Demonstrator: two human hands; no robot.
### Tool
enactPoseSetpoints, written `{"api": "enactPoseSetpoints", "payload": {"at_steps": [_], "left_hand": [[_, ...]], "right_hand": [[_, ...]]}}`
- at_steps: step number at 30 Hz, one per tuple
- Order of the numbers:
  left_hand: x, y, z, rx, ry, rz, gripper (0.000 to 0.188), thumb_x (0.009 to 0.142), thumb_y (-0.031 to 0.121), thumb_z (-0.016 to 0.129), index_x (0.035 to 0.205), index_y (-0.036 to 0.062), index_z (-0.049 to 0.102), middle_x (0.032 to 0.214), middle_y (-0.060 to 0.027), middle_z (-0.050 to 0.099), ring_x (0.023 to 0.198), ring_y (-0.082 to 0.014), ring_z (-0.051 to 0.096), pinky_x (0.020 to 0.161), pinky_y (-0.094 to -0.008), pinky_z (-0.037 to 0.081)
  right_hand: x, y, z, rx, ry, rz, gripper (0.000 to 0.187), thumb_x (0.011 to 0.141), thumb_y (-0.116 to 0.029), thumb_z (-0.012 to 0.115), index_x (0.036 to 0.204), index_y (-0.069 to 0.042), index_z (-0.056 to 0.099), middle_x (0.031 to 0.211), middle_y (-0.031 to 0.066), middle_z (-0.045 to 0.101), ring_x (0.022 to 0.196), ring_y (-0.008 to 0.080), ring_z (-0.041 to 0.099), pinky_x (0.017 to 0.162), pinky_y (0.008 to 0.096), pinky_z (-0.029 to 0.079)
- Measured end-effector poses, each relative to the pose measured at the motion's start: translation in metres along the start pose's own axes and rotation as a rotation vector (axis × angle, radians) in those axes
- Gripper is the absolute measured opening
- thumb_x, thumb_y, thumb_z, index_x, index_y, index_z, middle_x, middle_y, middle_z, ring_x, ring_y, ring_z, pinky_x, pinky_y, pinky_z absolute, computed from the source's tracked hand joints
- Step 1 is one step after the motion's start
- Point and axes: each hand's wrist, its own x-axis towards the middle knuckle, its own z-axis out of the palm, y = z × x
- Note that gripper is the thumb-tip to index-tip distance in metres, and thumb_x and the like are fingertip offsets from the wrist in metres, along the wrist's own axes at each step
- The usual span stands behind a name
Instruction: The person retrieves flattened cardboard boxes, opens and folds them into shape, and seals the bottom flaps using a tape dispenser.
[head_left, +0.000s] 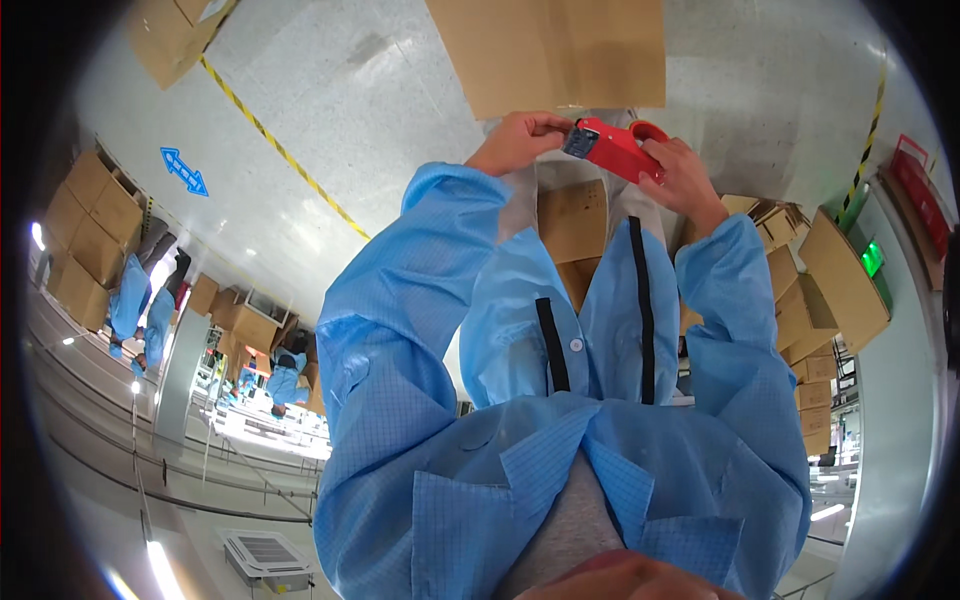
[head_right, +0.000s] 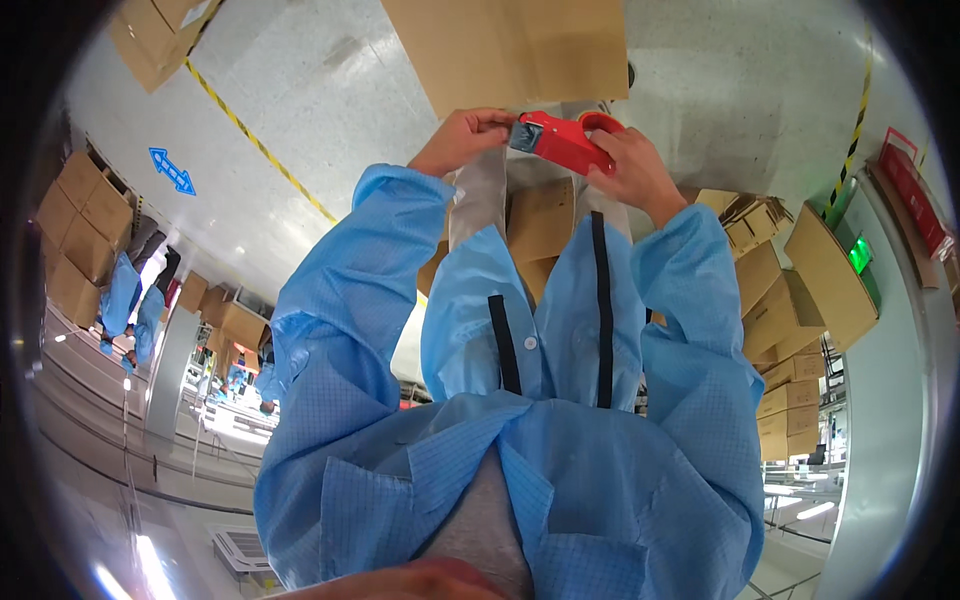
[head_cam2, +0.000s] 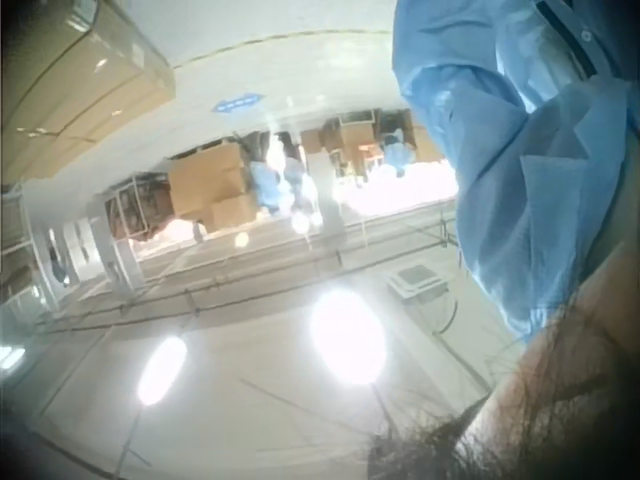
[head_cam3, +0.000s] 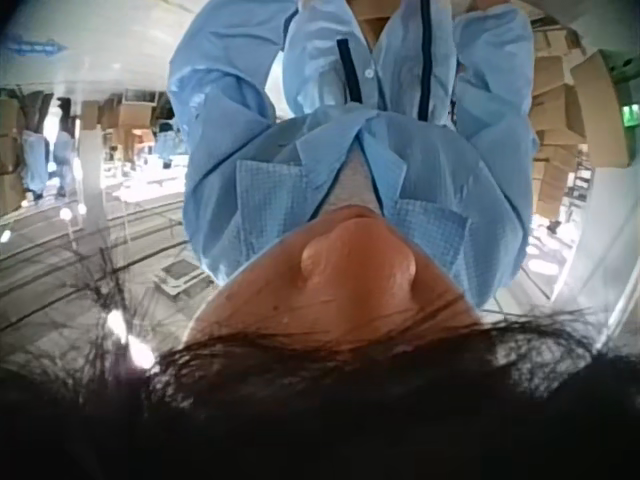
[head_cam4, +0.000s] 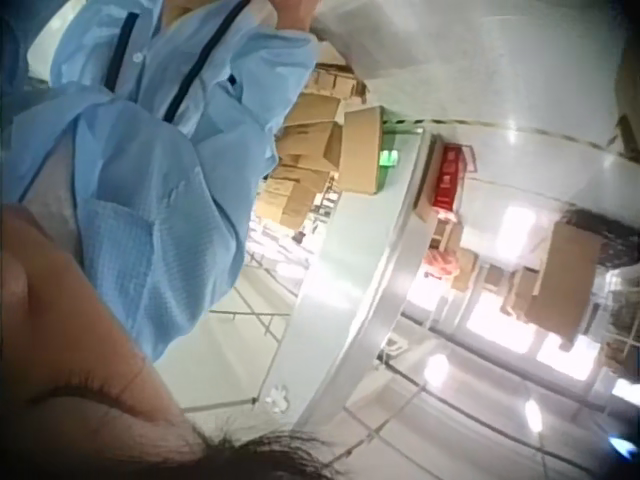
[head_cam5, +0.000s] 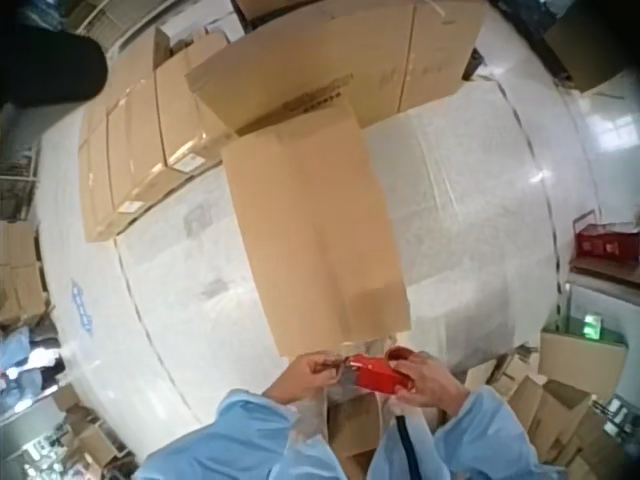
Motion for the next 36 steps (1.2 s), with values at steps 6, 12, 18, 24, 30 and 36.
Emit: {"api": "enactPoseSetpoints", "payload": {"at_steps": [6,12,18,24,30,36], "left_hand": [[-0.013,-0.048,-0.006,0.011,0.155,-0.032,0.025,0.090,0.005,0.056,0.112,-0.0043,0.061,0.099,-0.0089,0.068,0.089,-0.0152,0.065,0.082,-0.0282,0.053],[-0.026,-0.075,0.000,0.251,0.473,0.147,0.017,0.091,0.005,0.054,0.099,-0.0042,0.066,0.086,-0.0112,0.069,0.077,-0.0177,0.068,0.073,-0.0290,0.055],[-0.034,-0.105,-0.037,-0.063,0.702,0.184,0.017,0.094,0.009,0.052,0.096,-0.0038,0.064,0.084,-0.0116,0.069,0.077,-0.0205,0.068,0.072,-0.0316,0.056],[-0.088,-0.156,-0.171,-0.081,0.751,0.036,0.026,0.095,0.017,0.054,0.104,-0.0066,0.059,0.094,-0.0176,0.068,0.085,-0.0266,0.068,0.076,-0.0361,0.057],[-0.049,-0.170,-0.154,-0.156,0.776,-0.142,0.027,0.095,0.016,0.052,0.104,-0.0087,0.059,0.094,-0.0182,0.068,0.086,-0.0258,0.068,0.076,-0.0330,0.056],[-0.034,-0.172,-0.155,-0.189,0.785,-0.181,0.030,0.091,0.020,0.061,0.100,-0.0089,0.061,0.092,-0.0168,0.069,0.082,-0.0227,0.068,0.075,-0.0307,0.056]], "right_hand": [[0.015,-0.018,0.028,-0.033,-0.065,0.163,0.042,0.075,-0.041,0.070,0.098,-0.006,0.064,0.084,0.0160,0.066,0.075,0.0355,0.061,0.069,0.0428,0.050],[0.027,-0.039,0.042,-0.096,-0.062,0.188,0.043,0.077,-0.047,0.069,0.097,-0.009,0.065,0.080,0.0144,0.066,0.071,0.0337,0.062,0.066,0.0416,0.051],[0.023,0.028,-0.003,-0.343,-0.172,0.253,0.046,0.078,-0.049,0.068,0.104,-0.011,0.065,0.081,0.0146,0.066,0.075,0.0356,0.063,0.071,0.0422,0.052],[-0.017,0.099,-0.072,-0.591,-0.223,0.464,0.053,0.082,-0.054,0.059,0.117,-0.014,0.062,0.085,0.0147,0.067,0.083,0.0355,0.063,0.074,0.0429,0.051],[0.006,0.112,-0.059,-0.696,-0.262,0.594,0.048,0.083,-0.055,0.056,0.112,-0.018,0.065,0.090,0.0126,0.069,0.085,0.0337,0.064,0.076,0.0439,0.051],[0.010,0.104,-0.053,-0.696,-0.312,0.702,0.049,0.083,-0.056,0.054,0.111,-0.017,0.067,0.095,0.0119,0.069,0.089,0.0311,0.065,0.080,0.0424,0.050]]}}
